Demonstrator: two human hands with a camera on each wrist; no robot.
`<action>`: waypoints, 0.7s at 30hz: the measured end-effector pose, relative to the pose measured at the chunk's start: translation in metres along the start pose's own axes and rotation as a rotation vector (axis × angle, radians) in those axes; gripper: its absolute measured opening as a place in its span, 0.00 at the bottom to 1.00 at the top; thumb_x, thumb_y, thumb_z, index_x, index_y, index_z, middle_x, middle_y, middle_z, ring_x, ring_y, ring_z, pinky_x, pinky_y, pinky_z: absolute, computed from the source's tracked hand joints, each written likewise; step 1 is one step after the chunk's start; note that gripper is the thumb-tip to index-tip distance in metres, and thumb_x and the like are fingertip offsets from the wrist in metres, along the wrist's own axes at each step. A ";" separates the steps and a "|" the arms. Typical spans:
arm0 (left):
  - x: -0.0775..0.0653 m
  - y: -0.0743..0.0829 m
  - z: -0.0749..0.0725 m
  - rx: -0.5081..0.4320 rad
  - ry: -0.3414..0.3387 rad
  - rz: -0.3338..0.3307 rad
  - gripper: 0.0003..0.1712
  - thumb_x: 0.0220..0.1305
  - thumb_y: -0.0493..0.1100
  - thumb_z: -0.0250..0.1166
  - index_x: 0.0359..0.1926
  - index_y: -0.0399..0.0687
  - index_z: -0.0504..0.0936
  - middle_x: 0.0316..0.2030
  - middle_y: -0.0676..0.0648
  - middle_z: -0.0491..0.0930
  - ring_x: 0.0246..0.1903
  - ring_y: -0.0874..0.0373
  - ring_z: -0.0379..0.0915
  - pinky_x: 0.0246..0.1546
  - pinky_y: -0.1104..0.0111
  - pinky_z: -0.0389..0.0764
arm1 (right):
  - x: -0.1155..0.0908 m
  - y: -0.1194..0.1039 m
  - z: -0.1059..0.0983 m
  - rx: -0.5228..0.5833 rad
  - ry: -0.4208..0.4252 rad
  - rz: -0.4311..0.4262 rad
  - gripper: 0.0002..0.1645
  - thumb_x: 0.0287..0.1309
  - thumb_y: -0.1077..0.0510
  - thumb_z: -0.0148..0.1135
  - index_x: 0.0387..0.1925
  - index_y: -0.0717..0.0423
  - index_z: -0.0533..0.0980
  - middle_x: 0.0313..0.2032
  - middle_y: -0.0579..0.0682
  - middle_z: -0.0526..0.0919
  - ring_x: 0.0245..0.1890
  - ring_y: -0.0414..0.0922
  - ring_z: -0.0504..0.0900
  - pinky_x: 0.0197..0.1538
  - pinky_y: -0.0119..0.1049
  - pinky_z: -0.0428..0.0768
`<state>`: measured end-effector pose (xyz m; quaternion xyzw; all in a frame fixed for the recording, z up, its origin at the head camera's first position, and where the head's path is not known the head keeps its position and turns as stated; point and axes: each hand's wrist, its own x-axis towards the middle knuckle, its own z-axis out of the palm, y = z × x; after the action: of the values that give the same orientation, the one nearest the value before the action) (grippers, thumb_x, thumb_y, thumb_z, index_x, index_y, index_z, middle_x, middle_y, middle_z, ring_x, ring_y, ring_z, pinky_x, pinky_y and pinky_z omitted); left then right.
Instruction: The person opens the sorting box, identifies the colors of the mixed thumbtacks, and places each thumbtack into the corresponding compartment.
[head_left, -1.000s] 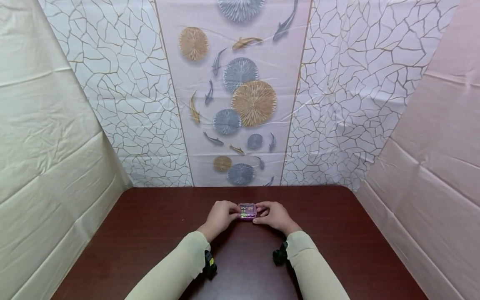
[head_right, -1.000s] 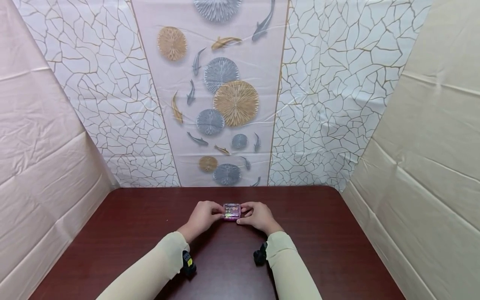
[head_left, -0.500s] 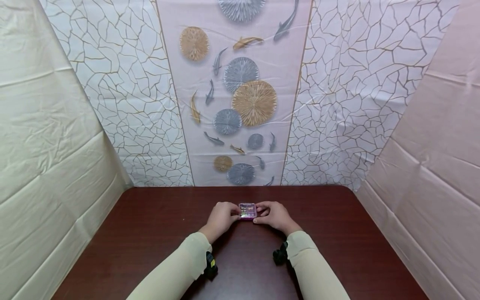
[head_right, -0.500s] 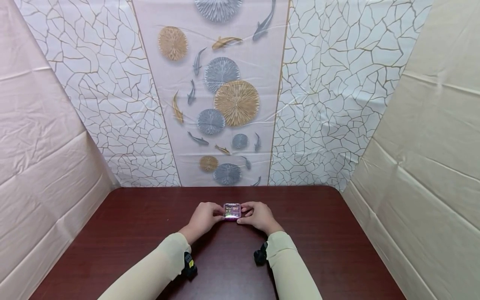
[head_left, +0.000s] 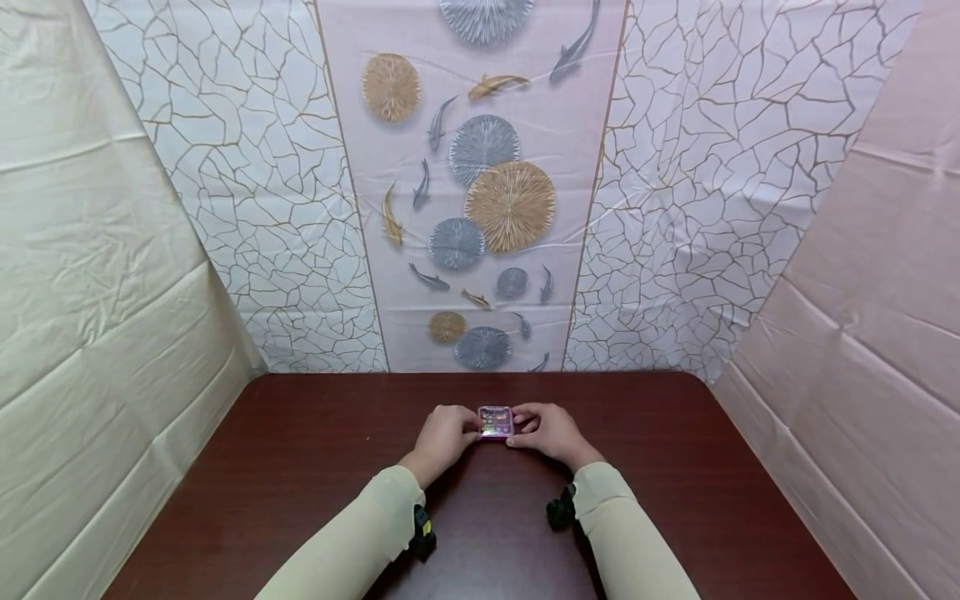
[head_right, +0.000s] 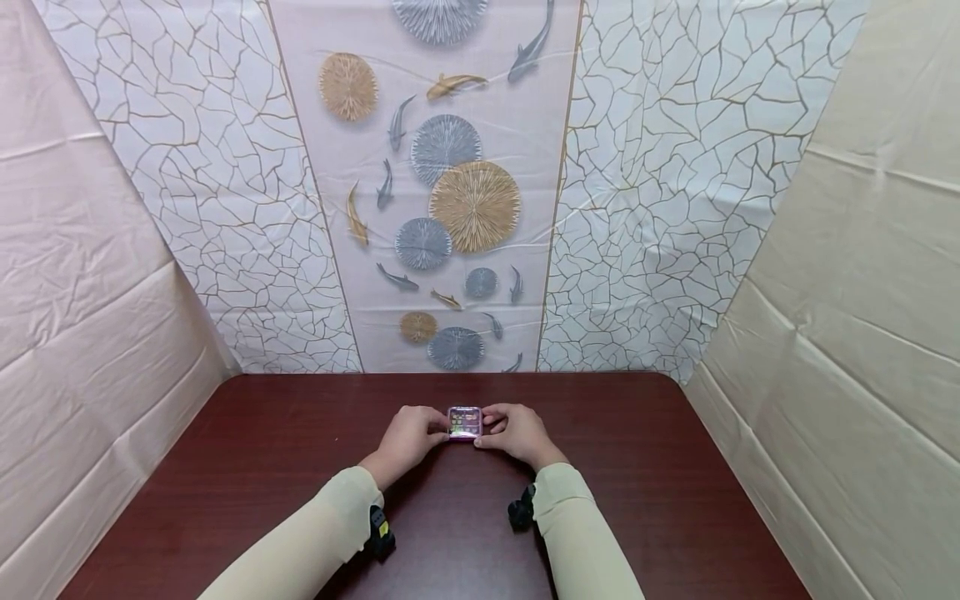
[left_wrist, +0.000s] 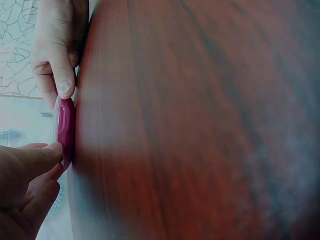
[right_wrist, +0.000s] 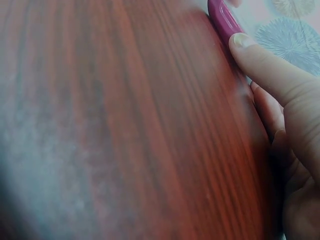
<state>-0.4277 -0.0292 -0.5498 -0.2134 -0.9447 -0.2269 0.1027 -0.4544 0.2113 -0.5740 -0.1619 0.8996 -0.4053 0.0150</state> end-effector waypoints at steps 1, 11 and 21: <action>0.000 0.000 0.001 0.004 0.000 0.000 0.06 0.55 0.46 0.74 0.35 0.56 0.91 0.34 0.58 0.88 0.37 0.66 0.79 0.41 0.62 0.84 | 0.000 0.000 0.000 -0.002 -0.001 -0.001 0.35 0.38 0.43 0.81 0.51 0.47 0.82 0.39 0.43 0.87 0.33 0.36 0.80 0.40 0.40 0.83; 0.002 0.005 0.003 0.039 -0.023 0.020 0.05 0.56 0.46 0.73 0.35 0.57 0.91 0.36 0.55 0.88 0.38 0.64 0.79 0.42 0.60 0.83 | -0.004 0.005 0.000 0.017 0.018 0.035 0.33 0.38 0.45 0.81 0.50 0.44 0.82 0.38 0.42 0.86 0.32 0.38 0.80 0.40 0.40 0.83; 0.013 0.023 0.021 -0.057 0.000 -0.033 0.07 0.56 0.43 0.74 0.37 0.53 0.90 0.38 0.53 0.87 0.40 0.61 0.78 0.43 0.59 0.83 | -0.009 0.023 -0.020 0.005 0.017 0.054 0.36 0.38 0.43 0.80 0.53 0.45 0.80 0.40 0.42 0.86 0.34 0.39 0.80 0.41 0.42 0.83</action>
<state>-0.4308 0.0042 -0.5557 -0.2008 -0.9412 -0.2555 0.0928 -0.4553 0.2426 -0.5784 -0.1340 0.9027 -0.4085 0.0186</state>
